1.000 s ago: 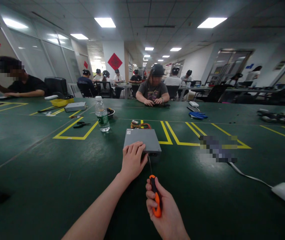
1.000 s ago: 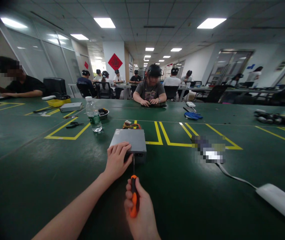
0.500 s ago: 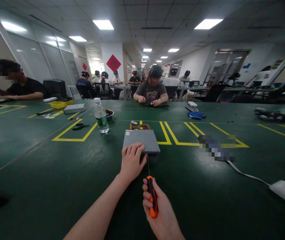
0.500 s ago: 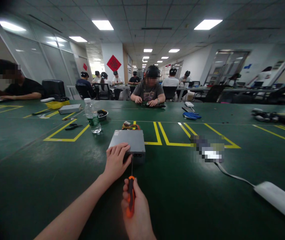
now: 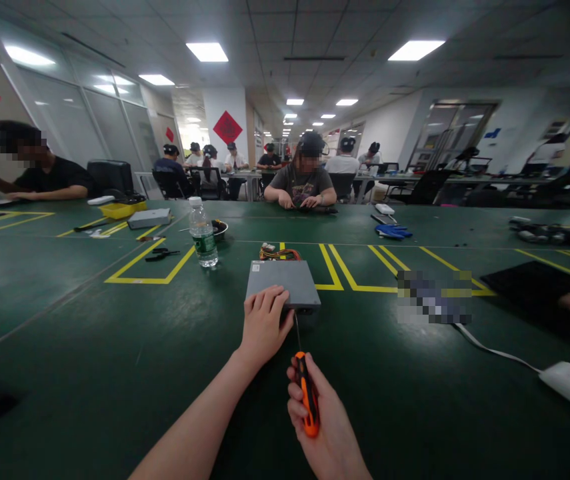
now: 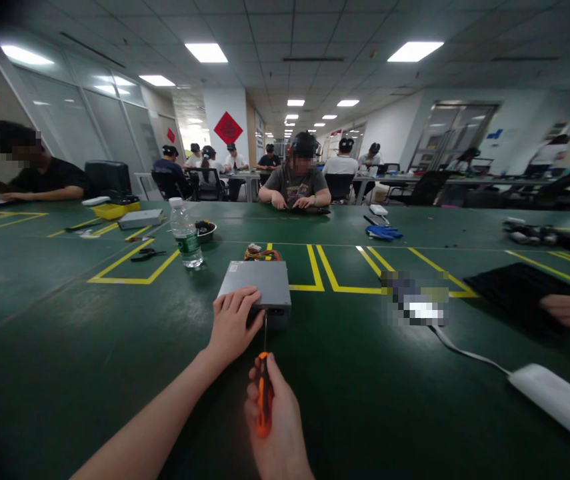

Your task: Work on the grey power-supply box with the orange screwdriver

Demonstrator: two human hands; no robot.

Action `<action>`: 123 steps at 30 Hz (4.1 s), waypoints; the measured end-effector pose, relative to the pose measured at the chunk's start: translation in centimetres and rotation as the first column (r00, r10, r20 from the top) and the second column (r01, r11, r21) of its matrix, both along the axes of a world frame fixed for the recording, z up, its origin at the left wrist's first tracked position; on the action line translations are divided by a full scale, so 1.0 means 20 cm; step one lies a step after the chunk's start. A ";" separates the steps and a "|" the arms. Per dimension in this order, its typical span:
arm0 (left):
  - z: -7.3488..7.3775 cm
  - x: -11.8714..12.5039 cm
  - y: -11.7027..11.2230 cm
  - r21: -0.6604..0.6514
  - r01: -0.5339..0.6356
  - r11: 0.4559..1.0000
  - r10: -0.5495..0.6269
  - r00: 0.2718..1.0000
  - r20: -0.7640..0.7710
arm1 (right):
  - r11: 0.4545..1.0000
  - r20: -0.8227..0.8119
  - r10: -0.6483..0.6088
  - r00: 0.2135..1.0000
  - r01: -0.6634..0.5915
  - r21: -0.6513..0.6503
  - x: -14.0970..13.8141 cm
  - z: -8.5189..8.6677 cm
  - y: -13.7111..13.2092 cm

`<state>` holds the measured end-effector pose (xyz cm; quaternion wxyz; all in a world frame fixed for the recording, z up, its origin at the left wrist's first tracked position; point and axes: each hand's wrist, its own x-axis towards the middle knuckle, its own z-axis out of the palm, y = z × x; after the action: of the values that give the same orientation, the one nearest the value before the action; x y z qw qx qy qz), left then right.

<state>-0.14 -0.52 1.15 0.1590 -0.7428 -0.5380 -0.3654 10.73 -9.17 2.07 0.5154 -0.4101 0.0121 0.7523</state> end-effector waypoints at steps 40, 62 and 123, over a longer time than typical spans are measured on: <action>0.00 0.00 0.00 -0.045 0.012 0.999 -0.011 1.000 0.014 | 0.995 -0.018 -0.095 0.995 0.095 0.027 0.13 0.00 -0.02; -0.01 0.00 0.00 -0.028 0.012 1.000 -0.011 1.000 0.022 | 0.999 -0.147 -0.036 0.988 0.036 0.002 0.17 0.03 0.01; -0.01 0.00 0.01 -0.024 0.018 1.000 -0.017 1.000 0.024 | 0.998 -0.182 -0.051 0.982 0.059 0.038 0.18 0.01 0.01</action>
<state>-0.20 -0.37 0.97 0.1404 -0.7450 -0.5376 -0.3692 14.30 -8.90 2.32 0.5414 -0.3283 0.0540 0.7721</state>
